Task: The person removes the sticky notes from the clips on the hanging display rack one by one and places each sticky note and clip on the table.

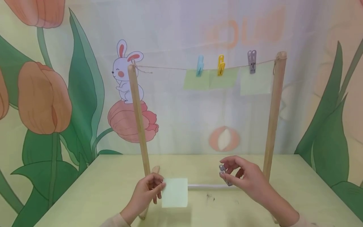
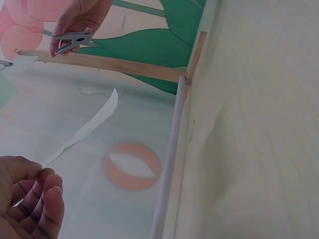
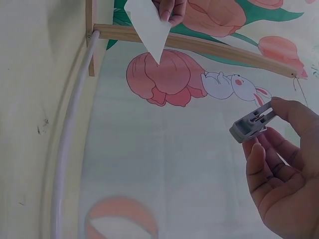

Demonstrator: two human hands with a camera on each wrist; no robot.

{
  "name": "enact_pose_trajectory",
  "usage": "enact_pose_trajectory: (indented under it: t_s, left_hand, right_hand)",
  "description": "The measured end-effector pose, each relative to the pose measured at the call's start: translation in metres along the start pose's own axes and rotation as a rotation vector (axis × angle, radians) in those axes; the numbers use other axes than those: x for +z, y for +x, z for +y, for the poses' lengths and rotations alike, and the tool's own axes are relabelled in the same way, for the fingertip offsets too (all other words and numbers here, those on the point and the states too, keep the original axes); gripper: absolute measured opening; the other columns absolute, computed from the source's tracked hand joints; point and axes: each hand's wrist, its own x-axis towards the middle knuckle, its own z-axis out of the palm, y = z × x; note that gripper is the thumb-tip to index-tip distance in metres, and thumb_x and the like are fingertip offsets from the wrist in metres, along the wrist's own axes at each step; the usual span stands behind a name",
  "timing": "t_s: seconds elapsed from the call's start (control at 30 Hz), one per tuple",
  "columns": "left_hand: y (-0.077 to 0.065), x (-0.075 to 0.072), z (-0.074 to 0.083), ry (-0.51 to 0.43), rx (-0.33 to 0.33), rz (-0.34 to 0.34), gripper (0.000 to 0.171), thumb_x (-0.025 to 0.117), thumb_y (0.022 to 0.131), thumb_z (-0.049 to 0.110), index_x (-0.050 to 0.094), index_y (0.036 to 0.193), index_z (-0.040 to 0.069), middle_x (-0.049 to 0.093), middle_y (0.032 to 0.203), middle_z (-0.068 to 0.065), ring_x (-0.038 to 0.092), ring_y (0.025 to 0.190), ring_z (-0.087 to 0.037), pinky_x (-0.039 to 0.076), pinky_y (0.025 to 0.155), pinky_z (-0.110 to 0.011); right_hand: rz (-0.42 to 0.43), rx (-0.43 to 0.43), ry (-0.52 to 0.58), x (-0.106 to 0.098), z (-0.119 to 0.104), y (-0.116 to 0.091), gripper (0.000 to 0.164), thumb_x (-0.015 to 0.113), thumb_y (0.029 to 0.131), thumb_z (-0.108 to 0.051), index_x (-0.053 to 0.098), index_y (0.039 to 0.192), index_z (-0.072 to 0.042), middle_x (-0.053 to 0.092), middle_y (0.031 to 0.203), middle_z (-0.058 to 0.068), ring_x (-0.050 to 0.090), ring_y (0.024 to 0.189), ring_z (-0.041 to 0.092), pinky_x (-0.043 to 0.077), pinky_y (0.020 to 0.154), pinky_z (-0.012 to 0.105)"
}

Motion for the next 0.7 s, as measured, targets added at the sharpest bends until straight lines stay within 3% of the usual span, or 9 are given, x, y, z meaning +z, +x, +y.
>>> enact_pose_trajectory:
  t_s: [0.4, 0.6, 0.7]
  left_hand:
    - [-0.012, 0.002, -0.030, 0.013, -0.040, -0.080, 0.015, 0.064, 0.091, 0.009, 0.060, 0.100, -0.002, 0.064, 0.080, -0.017, 0.054, 0.051, -0.003, 0.045, 0.039, -0.019]
    - [-0.016, 0.002, -0.039, 0.002, -0.063, -0.093, 0.016, 0.064, 0.091, 0.009, 0.060, 0.101, -0.002, 0.063, 0.079, -0.019, 0.054, 0.051, -0.003, 0.046, 0.038, -0.019]
    - [-0.019, 0.001, -0.041, 0.002, -0.071, -0.088, 0.016, 0.064, 0.091, 0.009, 0.059, 0.100, -0.003, 0.063, 0.078, -0.016, 0.054, 0.051, -0.003, 0.046, 0.038, -0.019]
  right_hand:
    - [-0.040, 0.073, 0.015, 0.013, 0.021, -0.023, 0.022, 0.072, 0.085, -0.012, 0.066, 0.106, -0.011, 0.064, 0.085, -0.001, 0.056, 0.073, 0.002, 0.051, 0.055, 0.021]
    - [-0.063, 0.125, -0.004, 0.015, 0.032, -0.034, 0.023, 0.073, 0.084, -0.012, 0.066, 0.105, -0.010, 0.065, 0.082, -0.011, 0.056, 0.068, 0.002, 0.048, 0.053, 0.021]
    - [-0.064, 0.113, -0.030, 0.017, 0.038, -0.039, 0.023, 0.073, 0.083, -0.011, 0.066, 0.105, -0.009, 0.066, 0.082, -0.012, 0.056, 0.071, -0.001, 0.047, 0.053, 0.020]
